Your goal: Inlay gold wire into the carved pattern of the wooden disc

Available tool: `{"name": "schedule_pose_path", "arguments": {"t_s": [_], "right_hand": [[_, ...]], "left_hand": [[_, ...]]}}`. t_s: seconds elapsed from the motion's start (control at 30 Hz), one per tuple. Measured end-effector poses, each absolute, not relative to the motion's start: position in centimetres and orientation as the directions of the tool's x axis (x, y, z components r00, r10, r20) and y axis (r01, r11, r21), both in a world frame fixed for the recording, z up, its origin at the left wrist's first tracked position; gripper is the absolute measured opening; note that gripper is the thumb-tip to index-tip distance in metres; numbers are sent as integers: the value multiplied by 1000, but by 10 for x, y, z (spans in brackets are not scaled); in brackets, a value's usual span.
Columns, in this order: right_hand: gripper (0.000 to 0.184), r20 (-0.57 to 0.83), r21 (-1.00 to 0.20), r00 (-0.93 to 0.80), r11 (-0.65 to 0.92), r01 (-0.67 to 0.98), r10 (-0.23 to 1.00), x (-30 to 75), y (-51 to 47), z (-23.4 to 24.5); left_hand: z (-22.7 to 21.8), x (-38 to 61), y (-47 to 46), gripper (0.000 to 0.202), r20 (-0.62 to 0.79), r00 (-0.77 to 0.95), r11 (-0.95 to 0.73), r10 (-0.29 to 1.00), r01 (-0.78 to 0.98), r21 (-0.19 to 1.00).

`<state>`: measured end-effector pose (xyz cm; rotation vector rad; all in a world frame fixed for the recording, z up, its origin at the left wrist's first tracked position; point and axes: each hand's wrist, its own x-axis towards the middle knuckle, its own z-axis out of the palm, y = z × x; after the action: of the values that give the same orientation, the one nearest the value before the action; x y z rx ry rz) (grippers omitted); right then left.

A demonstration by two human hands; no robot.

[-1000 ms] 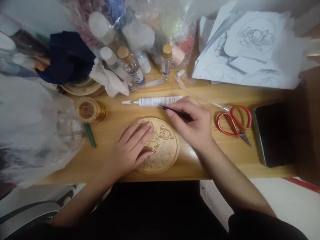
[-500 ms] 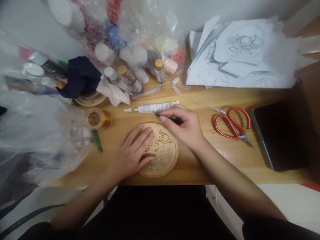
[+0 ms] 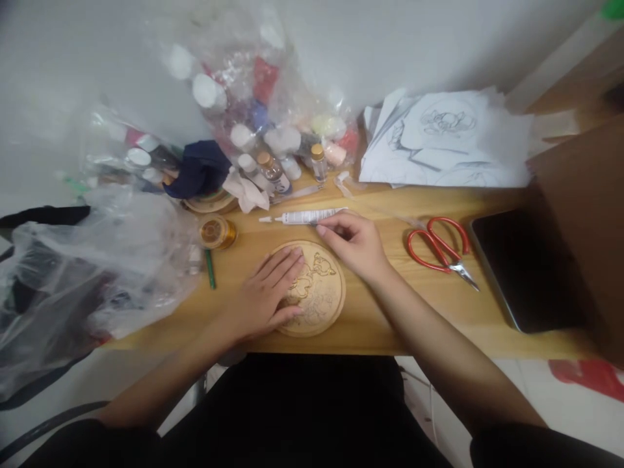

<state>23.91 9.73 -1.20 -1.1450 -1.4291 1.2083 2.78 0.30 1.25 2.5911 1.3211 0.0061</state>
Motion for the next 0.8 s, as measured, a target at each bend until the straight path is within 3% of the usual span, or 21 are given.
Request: {"name": "schedule_pose_path", "arguments": {"t_s": [0.17,0.5,0.8], "right_hand": [[29,79,-991,-179,97,89,981,240,100,-17],[35,30,-977,-306,93,194,952,241,107,-35],[36,-10,-964,-283,66,259,959,240,111,-33]], "left_hand": [[14,29,0,88,-154,576,-540,803,812,221],[7,30,-7,83,-72,580,-571,811,813,113],[7,29,1,88,-81,627,-611,775,776,158]]}}
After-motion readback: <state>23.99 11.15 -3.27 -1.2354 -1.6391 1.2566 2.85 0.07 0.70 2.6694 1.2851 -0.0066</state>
